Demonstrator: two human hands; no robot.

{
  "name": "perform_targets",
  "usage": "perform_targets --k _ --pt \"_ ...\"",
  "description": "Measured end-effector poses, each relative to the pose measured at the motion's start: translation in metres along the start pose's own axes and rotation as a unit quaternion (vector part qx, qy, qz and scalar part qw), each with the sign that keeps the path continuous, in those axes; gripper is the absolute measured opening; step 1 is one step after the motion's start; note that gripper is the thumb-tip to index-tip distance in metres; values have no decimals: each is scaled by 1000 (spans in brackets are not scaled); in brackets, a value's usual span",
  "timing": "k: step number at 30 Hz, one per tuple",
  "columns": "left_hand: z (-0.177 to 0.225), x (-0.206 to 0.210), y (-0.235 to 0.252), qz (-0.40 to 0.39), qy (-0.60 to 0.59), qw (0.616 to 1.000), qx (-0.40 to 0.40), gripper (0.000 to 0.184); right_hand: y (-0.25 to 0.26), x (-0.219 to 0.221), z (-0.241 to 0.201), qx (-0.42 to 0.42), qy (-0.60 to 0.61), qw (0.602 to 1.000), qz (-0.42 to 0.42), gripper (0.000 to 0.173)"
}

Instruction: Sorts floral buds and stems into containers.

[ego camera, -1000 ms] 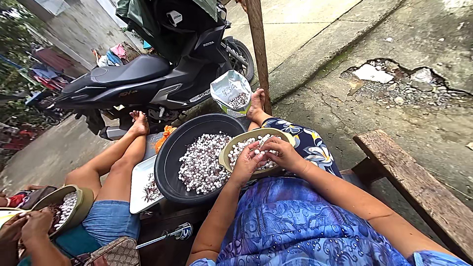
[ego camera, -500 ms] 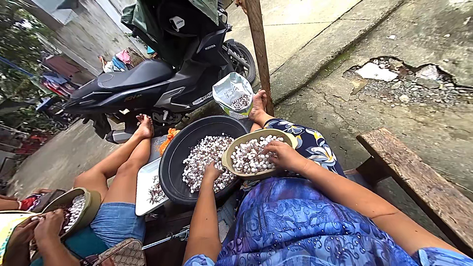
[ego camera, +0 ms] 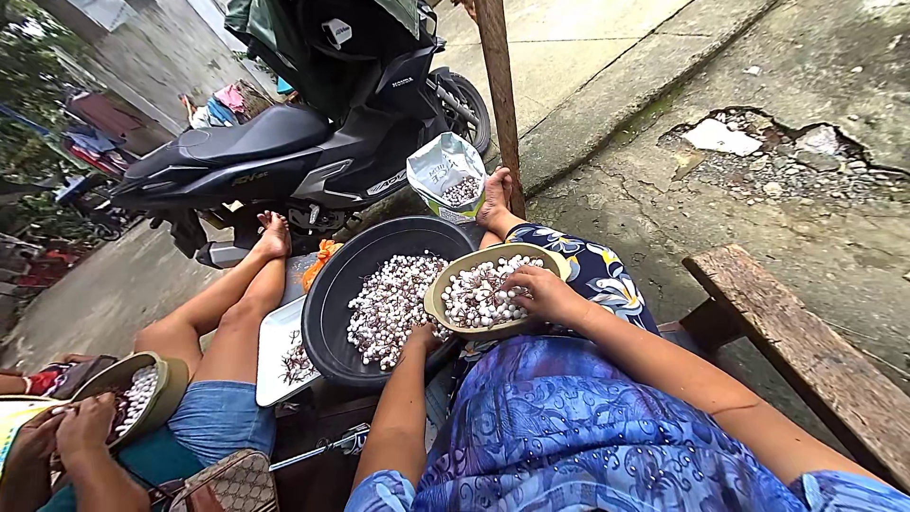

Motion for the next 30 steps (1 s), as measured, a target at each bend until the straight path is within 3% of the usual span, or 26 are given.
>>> perform_targets --k 5,12,18,27,30 --pt "11 -1 -1 -23 32 998 41 47 0 0 1 -1 3 1000 4 28" --pt "0 -4 2 43 -16 999 10 59 -1 0 0 -7 6 1000 10 26" --pt "2 3 6 -5 -17 1000 12 59 -1 -1 0 -6 3 1000 13 25" --pt "7 0 -5 6 -49 999 -2 65 -1 1 3 -13 4 1000 19 25" --pt "1 8 7 -12 -49 999 15 57 -2 0 2 -16 9 1000 22 24"
Point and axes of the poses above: each hand's wrist, its own y-axis towards the middle knuckle, its own x-axis out of the palm, z = x × y, the point moved 7 cm from there along y, towards the middle knuckle, and after that the axes turned 14 degrees about x, right-handed, at the moved point
